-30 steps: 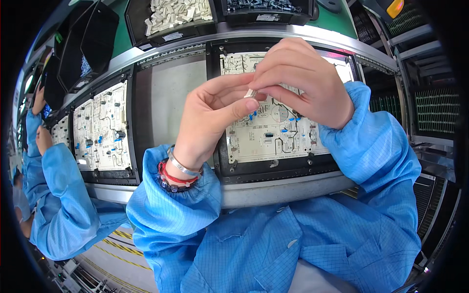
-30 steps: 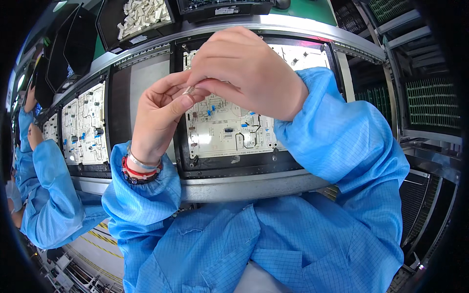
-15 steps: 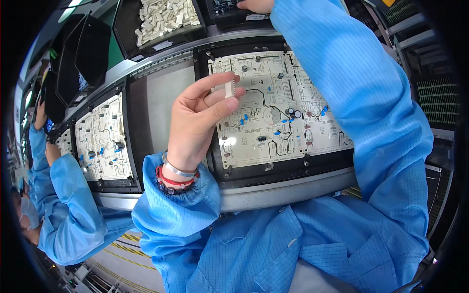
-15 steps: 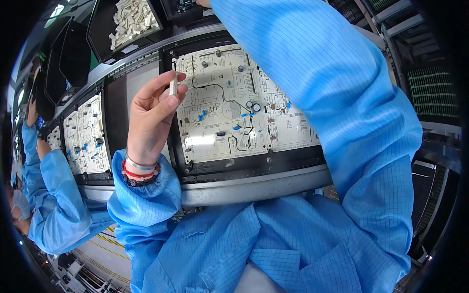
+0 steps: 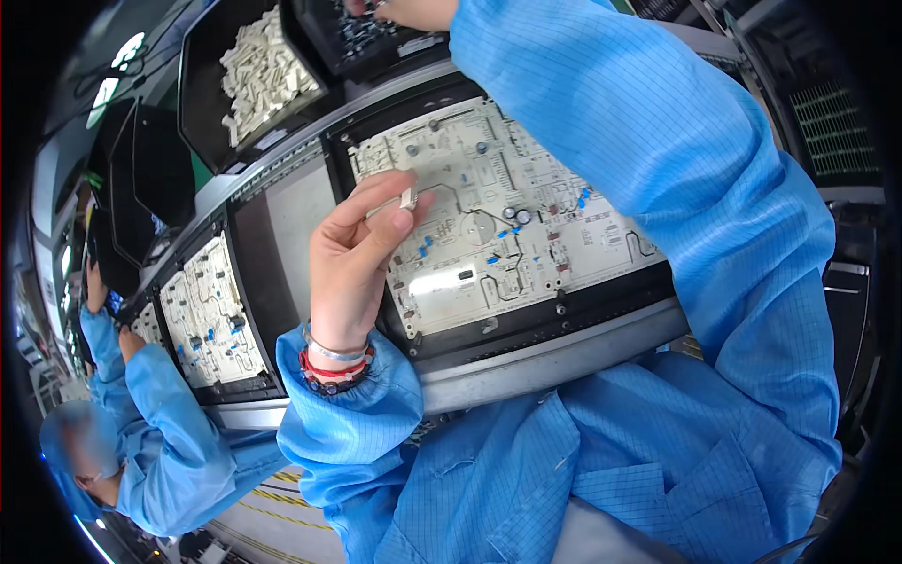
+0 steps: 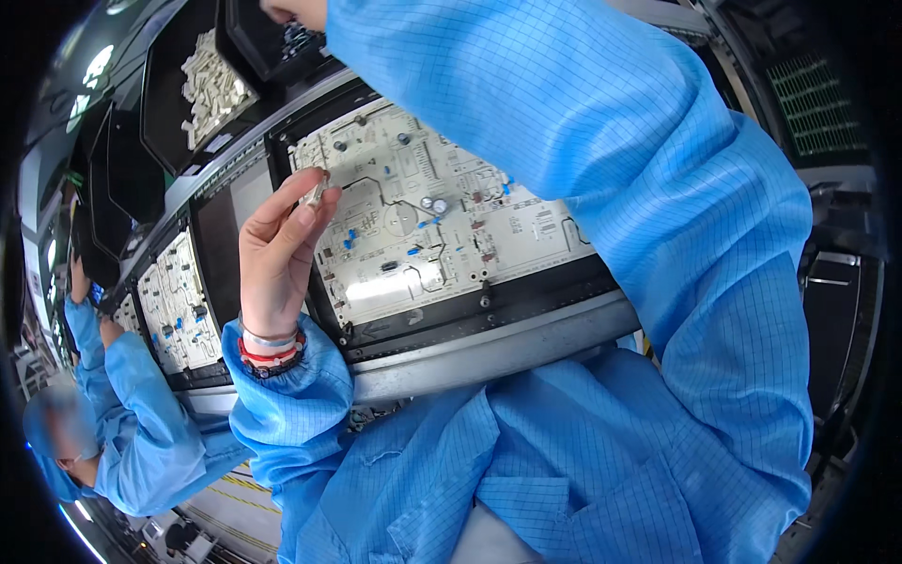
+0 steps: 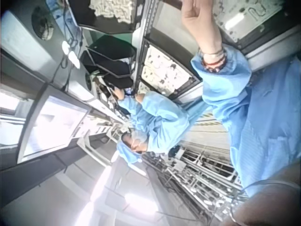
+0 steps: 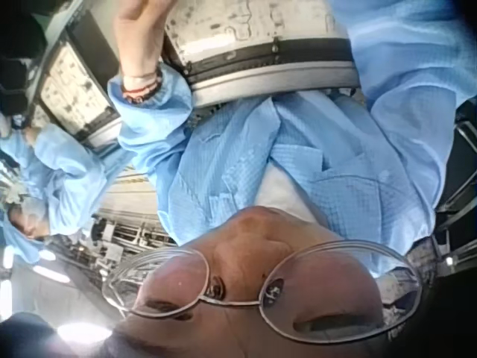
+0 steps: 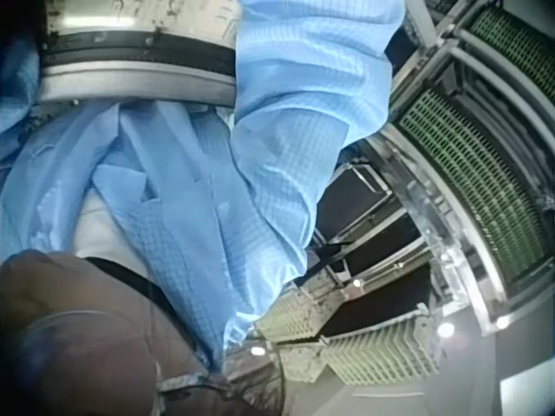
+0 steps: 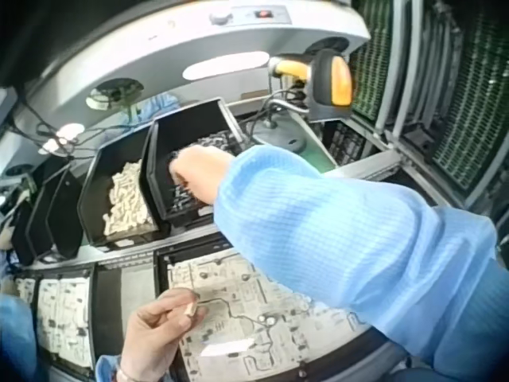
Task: Manually placing small electronic components onto circuit boards at a production station.
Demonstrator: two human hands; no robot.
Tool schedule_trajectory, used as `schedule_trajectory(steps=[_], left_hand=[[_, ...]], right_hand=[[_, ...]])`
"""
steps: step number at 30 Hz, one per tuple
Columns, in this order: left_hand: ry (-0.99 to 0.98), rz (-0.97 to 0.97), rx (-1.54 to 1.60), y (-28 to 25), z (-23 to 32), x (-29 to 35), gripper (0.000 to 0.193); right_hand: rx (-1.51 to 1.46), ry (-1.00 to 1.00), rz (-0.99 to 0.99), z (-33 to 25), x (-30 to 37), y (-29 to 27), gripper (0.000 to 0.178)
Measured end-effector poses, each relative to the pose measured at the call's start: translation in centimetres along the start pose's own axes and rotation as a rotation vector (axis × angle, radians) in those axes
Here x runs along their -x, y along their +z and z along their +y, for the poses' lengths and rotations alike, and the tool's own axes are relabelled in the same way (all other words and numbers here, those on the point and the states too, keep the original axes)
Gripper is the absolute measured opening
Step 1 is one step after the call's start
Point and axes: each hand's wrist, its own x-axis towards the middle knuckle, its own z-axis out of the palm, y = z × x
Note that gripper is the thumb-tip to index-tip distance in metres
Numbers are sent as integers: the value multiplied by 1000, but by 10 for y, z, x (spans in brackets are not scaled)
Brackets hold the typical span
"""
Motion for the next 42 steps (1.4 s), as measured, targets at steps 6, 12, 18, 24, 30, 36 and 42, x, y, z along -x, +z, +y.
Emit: schedule_trajectory(steps=[6, 12, 18, 24, 30, 36, 42], left_hand=[[195, 30, -610, 25, 0, -7, 29], [431, -134, -1202, 47, -12, -38, 32], [531, -184, -1410, 56, -20, -46, 29], [509, -163, -1538, 66, -16, -46, 29], [475, -175, -1637, 73, -11, -48, 29], [517, -277, -1698, 77, -7, -52, 29], [530, -302, -1716, 72, -3, -50, 28]], right_hand=[[-134, -209, 105, -29, 63, -68, 13], [-157, 159, 10, -40, 150, -131, 19], [-239, 436, 68, -36, 199, -153, 25], [-291, 479, 128, -26, 208, -152, 22], [-352, 495, 121, -24, 213, -154, 19], [-373, 517, 126, -26, 214, -152, 17], [-407, 557, 140, -26, 215, -147, 17]])
